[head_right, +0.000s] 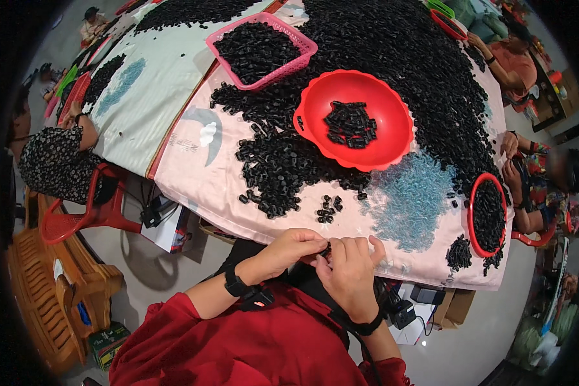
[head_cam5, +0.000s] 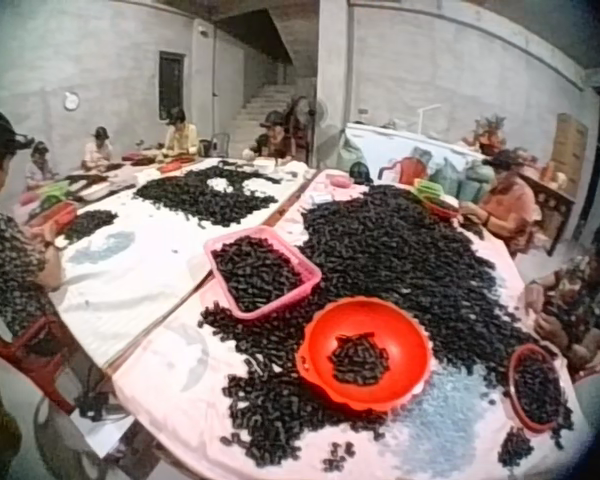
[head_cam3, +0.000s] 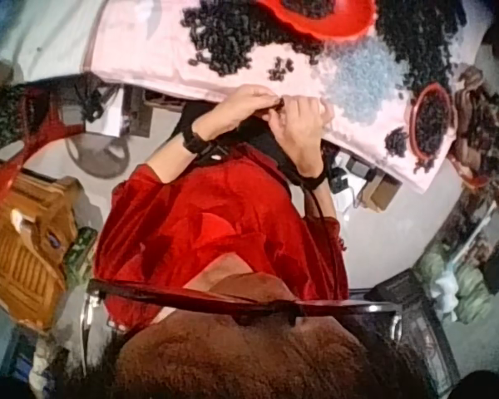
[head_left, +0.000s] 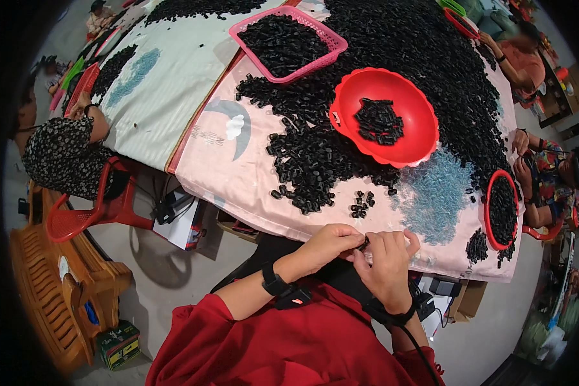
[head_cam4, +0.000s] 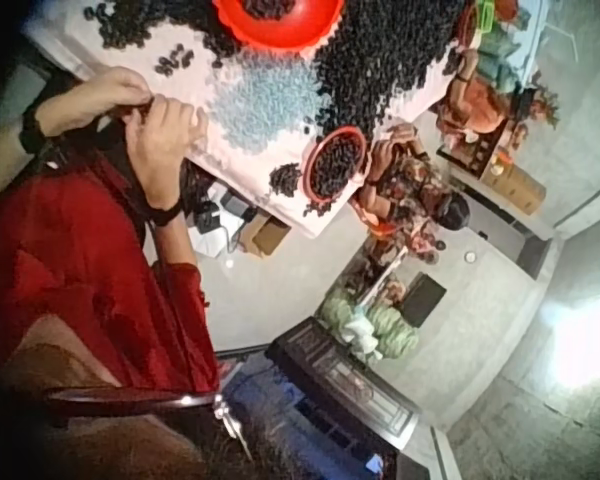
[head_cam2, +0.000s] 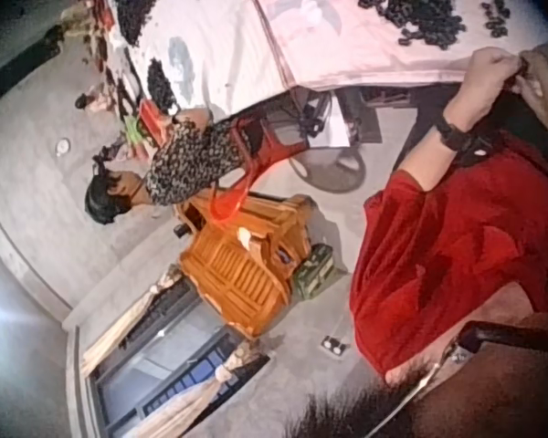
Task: The person repeatedly picks up small black plastic pieces and blue pins from a table, inserts the pins into the pieces, and places the assembled units into a red bowl. The task continues with the same repetitive assembly motion throughout the clip.
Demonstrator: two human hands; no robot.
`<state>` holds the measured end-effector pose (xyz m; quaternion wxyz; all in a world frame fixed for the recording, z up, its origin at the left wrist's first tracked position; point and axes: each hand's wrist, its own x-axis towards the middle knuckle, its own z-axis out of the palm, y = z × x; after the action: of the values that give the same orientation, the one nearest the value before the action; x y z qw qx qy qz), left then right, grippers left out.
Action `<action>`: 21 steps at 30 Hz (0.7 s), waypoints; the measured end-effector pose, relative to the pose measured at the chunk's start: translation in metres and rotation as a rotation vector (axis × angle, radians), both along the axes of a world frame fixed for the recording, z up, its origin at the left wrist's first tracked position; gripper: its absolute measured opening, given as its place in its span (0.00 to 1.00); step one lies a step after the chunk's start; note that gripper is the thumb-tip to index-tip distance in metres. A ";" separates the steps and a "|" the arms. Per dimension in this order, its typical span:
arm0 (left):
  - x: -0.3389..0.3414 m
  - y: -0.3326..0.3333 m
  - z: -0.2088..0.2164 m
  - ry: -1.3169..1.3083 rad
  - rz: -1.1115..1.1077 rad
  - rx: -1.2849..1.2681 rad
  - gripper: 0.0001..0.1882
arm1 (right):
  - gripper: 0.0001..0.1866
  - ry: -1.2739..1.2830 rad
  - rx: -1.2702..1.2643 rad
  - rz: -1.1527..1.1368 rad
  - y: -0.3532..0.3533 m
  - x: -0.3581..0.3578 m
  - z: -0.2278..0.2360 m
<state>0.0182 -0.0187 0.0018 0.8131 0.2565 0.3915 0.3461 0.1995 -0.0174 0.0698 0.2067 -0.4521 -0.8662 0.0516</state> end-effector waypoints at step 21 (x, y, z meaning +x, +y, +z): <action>0.003 0.000 -0.002 0.010 0.032 0.006 0.12 | 0.17 0.014 -0.011 0.023 -0.001 -0.001 -0.004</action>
<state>0.0208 -0.0188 0.0002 0.8048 0.2547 0.3983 0.3589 0.1985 -0.0181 0.0661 0.2098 -0.4429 -0.8695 0.0617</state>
